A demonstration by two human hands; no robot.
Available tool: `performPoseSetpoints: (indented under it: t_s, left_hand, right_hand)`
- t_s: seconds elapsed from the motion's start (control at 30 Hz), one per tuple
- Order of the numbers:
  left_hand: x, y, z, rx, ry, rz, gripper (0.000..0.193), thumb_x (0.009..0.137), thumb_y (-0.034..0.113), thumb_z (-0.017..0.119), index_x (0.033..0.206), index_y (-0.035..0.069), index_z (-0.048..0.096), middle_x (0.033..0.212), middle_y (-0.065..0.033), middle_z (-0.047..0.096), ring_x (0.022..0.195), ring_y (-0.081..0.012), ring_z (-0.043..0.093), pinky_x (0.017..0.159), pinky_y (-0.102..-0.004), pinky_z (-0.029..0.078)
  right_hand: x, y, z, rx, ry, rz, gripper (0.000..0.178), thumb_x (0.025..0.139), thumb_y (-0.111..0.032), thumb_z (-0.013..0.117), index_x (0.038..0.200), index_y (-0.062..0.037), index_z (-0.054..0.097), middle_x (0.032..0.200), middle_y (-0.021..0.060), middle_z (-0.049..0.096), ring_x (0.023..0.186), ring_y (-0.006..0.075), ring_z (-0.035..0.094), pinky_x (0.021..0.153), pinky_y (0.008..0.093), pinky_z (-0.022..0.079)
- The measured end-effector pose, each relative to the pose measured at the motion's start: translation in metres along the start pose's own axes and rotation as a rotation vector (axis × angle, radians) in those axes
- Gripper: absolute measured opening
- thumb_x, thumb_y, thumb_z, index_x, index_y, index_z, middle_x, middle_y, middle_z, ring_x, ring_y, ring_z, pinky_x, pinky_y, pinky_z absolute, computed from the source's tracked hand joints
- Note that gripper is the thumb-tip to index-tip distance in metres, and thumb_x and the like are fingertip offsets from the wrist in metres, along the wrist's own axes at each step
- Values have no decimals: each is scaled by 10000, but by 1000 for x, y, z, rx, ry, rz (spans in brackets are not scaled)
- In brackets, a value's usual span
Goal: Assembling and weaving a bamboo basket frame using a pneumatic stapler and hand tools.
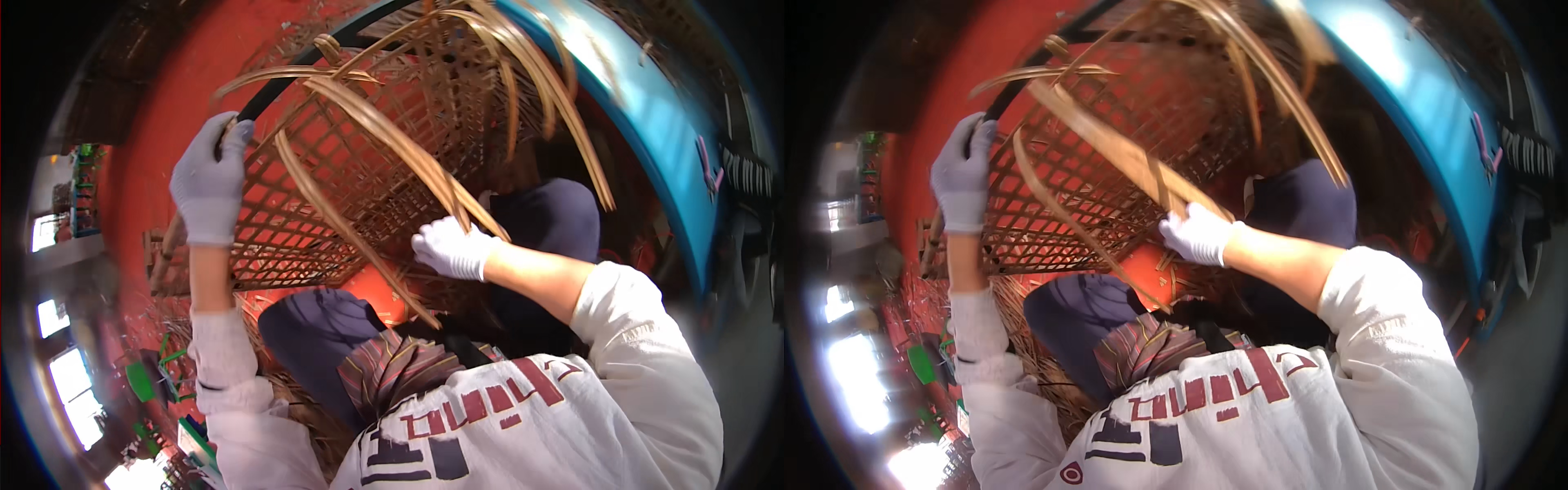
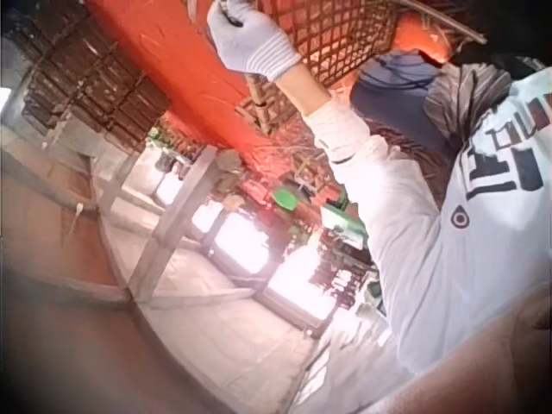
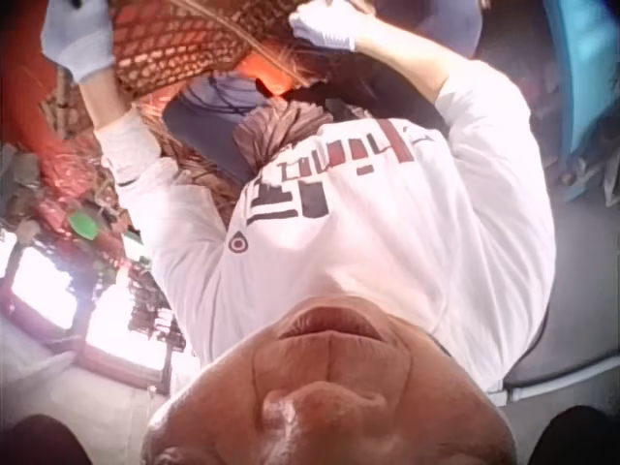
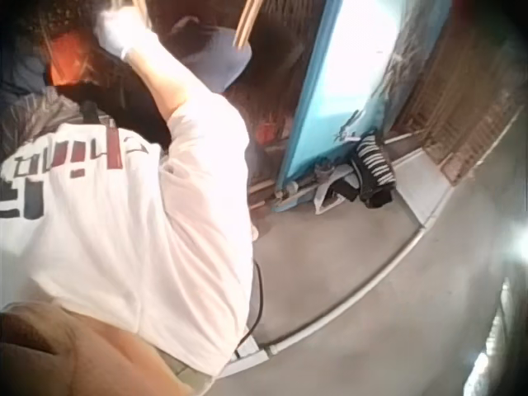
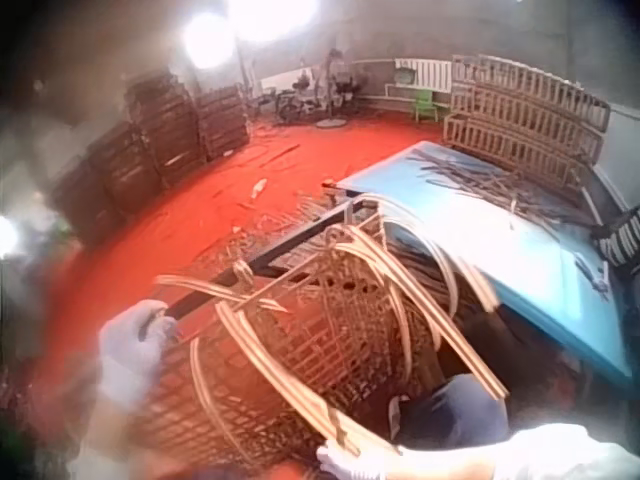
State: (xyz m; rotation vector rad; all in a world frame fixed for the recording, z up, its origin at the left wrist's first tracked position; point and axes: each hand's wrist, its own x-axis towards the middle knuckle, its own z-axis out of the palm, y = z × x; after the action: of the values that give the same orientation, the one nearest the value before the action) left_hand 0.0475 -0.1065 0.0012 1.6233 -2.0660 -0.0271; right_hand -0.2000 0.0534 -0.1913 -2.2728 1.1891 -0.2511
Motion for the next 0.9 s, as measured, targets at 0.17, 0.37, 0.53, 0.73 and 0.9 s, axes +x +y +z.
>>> performPoseSetpoints:
  t_s: [0.17, 0.37, 0.53, 0.73, 0.9]
  left_hand:
    - [-1, 3, -18, -181, -25, -17, 212, 886, 114, 696, 1062, -3, 679, 851, -69, 689, 742, -107, 628, 702, -268, 504]
    - [17, -2, -6, -113, 50, 111, 220, 888, 112, 700, 1069, -12, 678, 859, -60, 687, 745, -100, 620, 705, -250, 498]
    - [13, 1, 0, -99, 69, 126, 198, 896, 191, 695, 1040, 55, 688, 760, -49, 675, 662, -111, 606, 632, -258, 482]
    - [11, -2, -8, 88, -17, 122, 281, 940, 424, 558, 976, 174, 683, 795, -59, 692, 716, -289, 661, 631, -398, 494]
    - [8, 0, -16, 295, -43, 171, 316, 958, 459, 501, 971, 189, 665, 786, -43, 688, 779, -273, 658, 717, -431, 441]
  right_hand:
    - [-18, -18, 12, -47, -165, -95, 143, 843, -213, 575, 886, -84, 619, 716, 92, 610, 715, 270, 668, 579, 391, 510]
    - [-60, -57, 26, 173, -261, 56, 141, 845, -219, 579, 846, -88, 632, 815, 93, 666, 726, 261, 663, 636, 369, 523]
    - [-53, -60, -11, 191, -210, -3, 228, 884, -310, 601, 857, -87, 642, 778, 127, 627, 746, 309, 652, 686, 435, 510]
    - [-32, -39, -21, 153, -15, 8, 203, 855, -248, 605, 853, -48, 639, 823, 158, 647, 802, 343, 649, 725, 443, 514]
    - [-22, -46, -43, 116, -56, 44, 229, 885, -279, 594, 976, -77, 652, 989, 160, 625, 910, 362, 637, 832, 459, 498]
